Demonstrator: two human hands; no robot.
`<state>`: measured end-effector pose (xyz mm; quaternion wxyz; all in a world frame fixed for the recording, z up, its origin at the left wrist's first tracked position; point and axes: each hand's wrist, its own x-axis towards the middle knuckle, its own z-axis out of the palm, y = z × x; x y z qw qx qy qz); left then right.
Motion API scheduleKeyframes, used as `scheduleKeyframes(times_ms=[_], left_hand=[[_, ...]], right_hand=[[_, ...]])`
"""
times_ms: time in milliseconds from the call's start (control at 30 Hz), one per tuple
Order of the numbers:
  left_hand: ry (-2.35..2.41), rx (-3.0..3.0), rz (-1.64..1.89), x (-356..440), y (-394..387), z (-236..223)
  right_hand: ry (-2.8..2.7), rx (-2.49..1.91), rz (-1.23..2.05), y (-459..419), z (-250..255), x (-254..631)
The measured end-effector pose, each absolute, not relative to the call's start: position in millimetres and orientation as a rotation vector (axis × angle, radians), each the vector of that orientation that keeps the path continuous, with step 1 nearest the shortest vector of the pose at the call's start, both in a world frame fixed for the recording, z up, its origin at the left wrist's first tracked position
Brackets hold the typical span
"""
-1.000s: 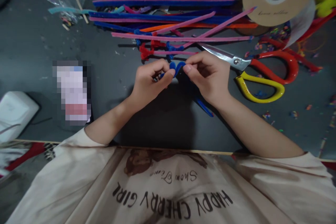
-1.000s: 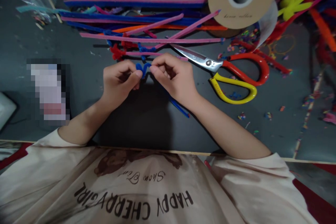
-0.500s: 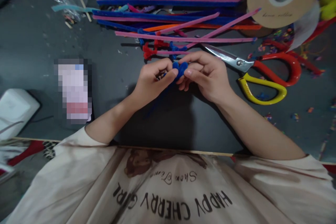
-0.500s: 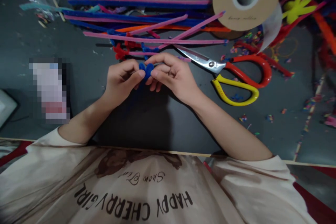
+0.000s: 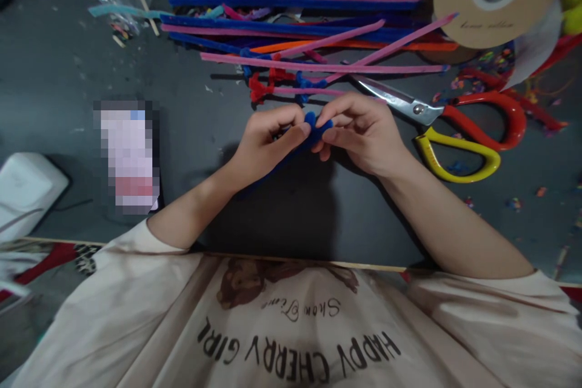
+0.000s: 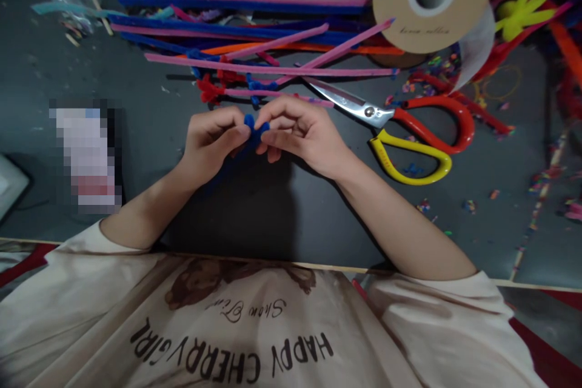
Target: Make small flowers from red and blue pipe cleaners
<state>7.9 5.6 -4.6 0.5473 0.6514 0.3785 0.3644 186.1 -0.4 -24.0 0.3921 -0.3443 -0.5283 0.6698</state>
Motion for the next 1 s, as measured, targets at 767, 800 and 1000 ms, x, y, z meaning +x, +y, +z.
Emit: scheduleKeyframes(times_ms=[767,800,1000], left_hand=[[0.932,1.485,0.860,8.5,7.1,-2.8],[0.935,1.459,0.865,8.6,7.3,-2.9],[0.946,1.283,0.943,7.7,8.1,-9.9]], right_hand=[[-1.394,-0.907,1.695,0.3,-21.2,186.3],[-1.399,-0.903,1.686,0.1,-21.2,186.4],[-1.359,-0.873,1.622,-1.1,-22.2,184.6]])
